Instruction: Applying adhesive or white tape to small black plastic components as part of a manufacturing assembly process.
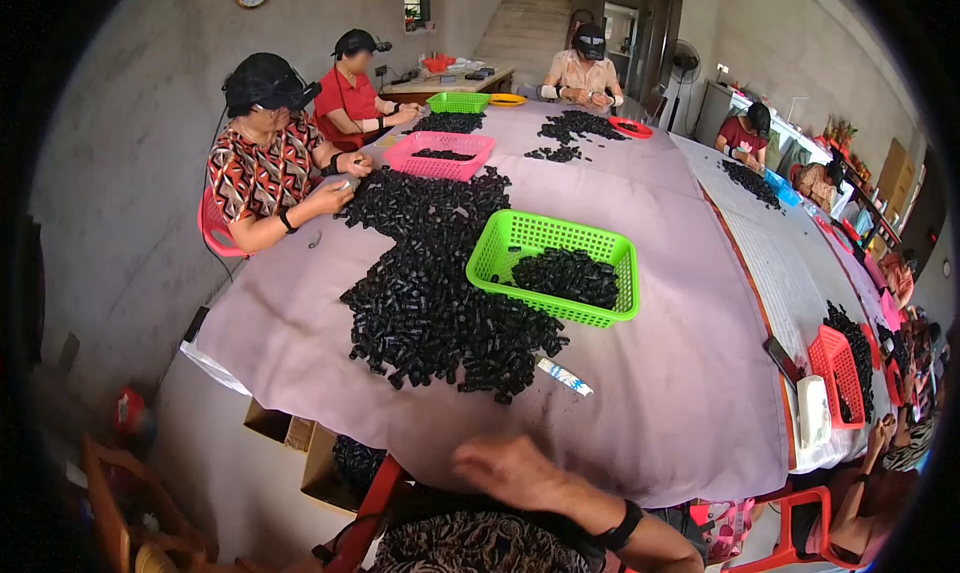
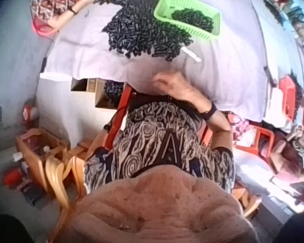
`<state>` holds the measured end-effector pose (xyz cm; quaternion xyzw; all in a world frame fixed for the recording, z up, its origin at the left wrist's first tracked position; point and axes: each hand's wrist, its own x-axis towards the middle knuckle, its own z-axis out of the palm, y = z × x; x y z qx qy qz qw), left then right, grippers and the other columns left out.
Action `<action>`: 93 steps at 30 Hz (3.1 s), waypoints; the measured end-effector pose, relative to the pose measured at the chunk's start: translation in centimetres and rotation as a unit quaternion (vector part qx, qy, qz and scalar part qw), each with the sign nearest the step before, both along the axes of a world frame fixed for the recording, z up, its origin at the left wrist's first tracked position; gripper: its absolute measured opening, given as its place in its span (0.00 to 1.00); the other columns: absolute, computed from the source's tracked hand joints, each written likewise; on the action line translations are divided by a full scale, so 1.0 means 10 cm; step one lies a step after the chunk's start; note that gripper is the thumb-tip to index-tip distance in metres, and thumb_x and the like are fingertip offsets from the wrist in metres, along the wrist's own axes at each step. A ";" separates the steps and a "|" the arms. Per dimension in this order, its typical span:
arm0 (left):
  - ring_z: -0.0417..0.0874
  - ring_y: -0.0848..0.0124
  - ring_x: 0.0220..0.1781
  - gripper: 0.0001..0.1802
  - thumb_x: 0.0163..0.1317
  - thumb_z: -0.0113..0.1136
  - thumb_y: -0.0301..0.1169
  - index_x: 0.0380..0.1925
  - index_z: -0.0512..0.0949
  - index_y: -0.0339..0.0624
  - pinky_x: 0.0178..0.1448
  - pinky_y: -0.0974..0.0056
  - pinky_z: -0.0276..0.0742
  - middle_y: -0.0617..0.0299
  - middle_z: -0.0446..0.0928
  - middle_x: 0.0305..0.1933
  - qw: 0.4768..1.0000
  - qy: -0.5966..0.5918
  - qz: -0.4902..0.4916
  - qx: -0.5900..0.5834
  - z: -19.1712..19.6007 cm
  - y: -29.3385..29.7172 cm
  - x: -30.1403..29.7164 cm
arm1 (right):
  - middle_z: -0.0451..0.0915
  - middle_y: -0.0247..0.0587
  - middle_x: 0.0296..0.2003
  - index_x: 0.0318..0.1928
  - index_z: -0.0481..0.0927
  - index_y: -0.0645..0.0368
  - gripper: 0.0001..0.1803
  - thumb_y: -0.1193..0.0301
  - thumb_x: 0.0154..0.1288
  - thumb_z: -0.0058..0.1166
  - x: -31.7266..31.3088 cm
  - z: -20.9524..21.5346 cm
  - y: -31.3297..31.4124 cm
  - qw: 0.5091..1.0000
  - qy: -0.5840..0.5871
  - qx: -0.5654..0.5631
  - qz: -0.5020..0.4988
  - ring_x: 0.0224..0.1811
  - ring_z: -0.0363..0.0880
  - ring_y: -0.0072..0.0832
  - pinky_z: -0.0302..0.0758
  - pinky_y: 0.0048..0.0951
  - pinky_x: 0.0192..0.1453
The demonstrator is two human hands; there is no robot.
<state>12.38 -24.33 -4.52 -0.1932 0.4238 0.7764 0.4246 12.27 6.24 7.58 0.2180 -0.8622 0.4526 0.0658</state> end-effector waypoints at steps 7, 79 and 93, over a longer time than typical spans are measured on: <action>0.74 0.68 0.48 0.22 0.61 0.55 0.37 0.54 0.69 0.40 0.54 0.67 0.68 0.57 0.74 0.46 1.000 0.019 -0.012 -0.013 0.07 -0.01 0.04 | 0.74 0.53 0.37 0.41 0.72 0.62 0.11 0.68 0.63 0.45 0.04 -0.66 -0.46 0.956 -0.212 0.080 0.188 0.43 0.73 0.49 0.70 0.42 0.48; 0.69 0.74 0.39 0.14 0.55 0.47 0.20 0.43 0.65 0.42 0.41 0.69 0.66 0.64 0.68 0.36 0.750 0.363 -0.527 -0.167 0.55 0.61 -0.37 | 0.74 0.35 0.24 0.36 0.72 0.62 0.09 0.69 0.59 0.54 -0.02 -1.23 -0.16 0.956 -0.172 -0.132 0.198 0.25 0.70 0.21 0.68 0.25 0.30; 0.67 0.80 0.33 0.07 0.56 0.50 0.25 0.35 0.74 0.39 0.37 0.72 0.65 0.68 0.69 0.30 0.681 0.244 -0.628 -0.287 0.61 0.60 -0.48 | 0.75 0.35 0.26 0.36 0.74 0.64 0.10 0.69 0.59 0.53 -0.09 -1.46 -0.16 0.917 -0.279 -0.205 0.199 0.29 0.69 0.19 0.69 0.25 0.33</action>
